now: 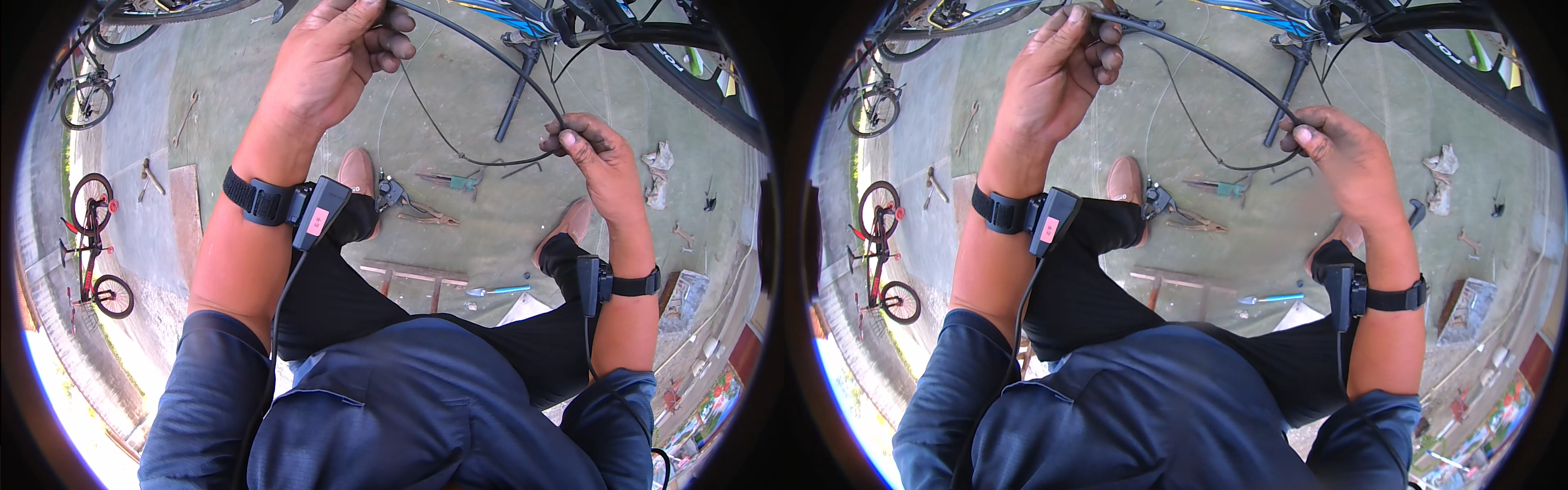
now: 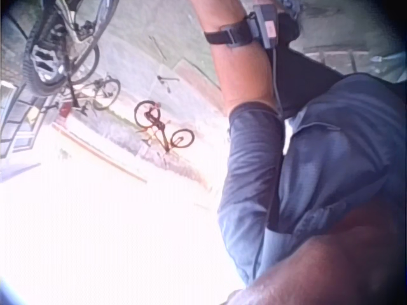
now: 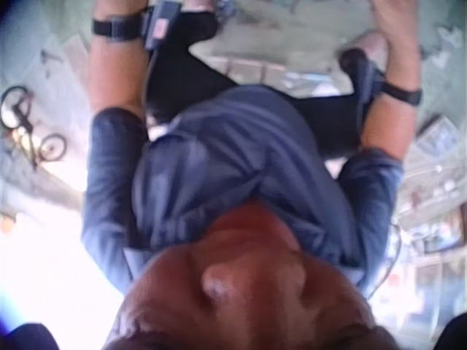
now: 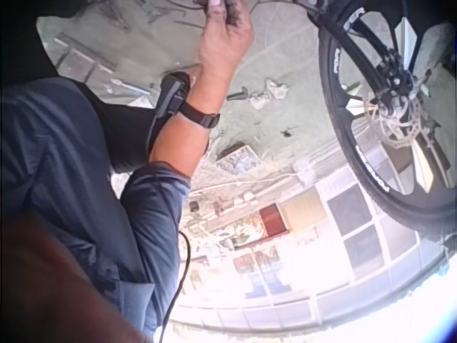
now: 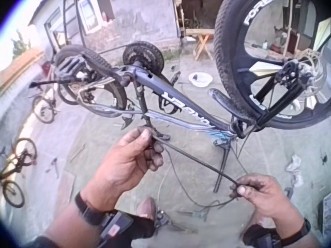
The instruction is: The person works on a bicycle chain and gear system with pliers, then threads and installs a thin wire cable through the frame and components.
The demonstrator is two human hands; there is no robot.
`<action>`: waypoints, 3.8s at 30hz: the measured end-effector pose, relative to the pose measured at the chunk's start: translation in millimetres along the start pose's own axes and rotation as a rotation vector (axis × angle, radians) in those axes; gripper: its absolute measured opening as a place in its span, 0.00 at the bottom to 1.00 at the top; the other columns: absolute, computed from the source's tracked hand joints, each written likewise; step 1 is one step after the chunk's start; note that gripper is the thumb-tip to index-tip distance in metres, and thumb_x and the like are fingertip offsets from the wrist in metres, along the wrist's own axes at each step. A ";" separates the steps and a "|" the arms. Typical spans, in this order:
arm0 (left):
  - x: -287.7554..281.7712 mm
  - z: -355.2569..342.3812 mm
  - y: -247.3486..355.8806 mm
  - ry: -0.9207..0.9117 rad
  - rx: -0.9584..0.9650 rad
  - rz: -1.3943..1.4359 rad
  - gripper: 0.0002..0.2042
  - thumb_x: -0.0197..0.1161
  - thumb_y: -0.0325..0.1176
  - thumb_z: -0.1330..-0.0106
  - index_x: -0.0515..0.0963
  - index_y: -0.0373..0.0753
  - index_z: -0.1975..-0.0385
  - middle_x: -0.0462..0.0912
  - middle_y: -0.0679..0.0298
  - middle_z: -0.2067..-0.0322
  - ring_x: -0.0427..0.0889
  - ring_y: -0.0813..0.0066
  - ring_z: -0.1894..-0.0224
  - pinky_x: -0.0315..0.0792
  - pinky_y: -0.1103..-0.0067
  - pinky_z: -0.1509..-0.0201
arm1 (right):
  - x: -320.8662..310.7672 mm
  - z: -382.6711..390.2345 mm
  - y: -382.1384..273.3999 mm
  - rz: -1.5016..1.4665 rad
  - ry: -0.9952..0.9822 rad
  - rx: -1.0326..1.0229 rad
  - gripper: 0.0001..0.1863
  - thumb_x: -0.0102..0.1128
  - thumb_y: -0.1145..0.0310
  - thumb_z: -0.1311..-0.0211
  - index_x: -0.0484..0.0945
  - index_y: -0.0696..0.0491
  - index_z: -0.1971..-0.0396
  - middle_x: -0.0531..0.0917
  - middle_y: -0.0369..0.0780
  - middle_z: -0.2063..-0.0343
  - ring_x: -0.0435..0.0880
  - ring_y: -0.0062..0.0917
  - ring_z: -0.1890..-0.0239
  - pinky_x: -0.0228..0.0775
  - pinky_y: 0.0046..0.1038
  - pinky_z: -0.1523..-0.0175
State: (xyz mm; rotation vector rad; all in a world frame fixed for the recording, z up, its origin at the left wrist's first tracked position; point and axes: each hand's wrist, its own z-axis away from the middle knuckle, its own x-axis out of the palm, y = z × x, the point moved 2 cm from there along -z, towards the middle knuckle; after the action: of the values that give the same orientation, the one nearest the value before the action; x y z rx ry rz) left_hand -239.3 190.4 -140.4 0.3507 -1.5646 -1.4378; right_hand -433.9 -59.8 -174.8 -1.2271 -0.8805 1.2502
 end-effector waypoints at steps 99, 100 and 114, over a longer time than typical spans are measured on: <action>34.1 8.4 -30.9 -0.034 0.027 -0.207 0.08 0.61 0.30 0.32 0.72 0.37 0.58 0.84 0.57 0.65 0.86 0.70 0.64 0.80 0.79 0.62 | 26.3 1.2 12.1 0.234 -0.167 -0.027 0.07 0.60 0.78 0.38 0.78 0.62 0.61 0.83 0.38 0.68 0.83 0.21 0.64 0.74 0.24 0.57; 34.5 8.6 -31.6 -0.031 0.038 -0.222 0.07 0.60 0.29 0.32 0.73 0.37 0.58 0.84 0.57 0.65 0.85 0.70 0.64 0.79 0.79 0.63 | 27.5 2.2 12.3 0.240 -0.160 -0.016 0.07 0.60 0.78 0.38 0.78 0.62 0.61 0.83 0.38 0.68 0.83 0.21 0.64 0.75 0.24 0.57; 37.8 8.1 -36.3 -0.013 0.078 -0.311 0.05 0.59 0.26 0.32 0.73 0.35 0.59 0.84 0.59 0.67 0.84 0.75 0.67 0.78 0.82 0.66 | 33.9 3.0 6.7 0.251 -0.206 -0.011 0.07 0.62 0.81 0.43 0.78 0.63 0.64 0.82 0.38 0.71 0.81 0.19 0.68 0.74 0.23 0.61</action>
State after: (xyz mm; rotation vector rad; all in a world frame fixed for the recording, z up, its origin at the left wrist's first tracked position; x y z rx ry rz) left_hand -278.4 157.6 -154.9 0.6556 -1.6309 -1.6181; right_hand -432.7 -26.8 -185.3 -1.2619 -0.9010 1.5968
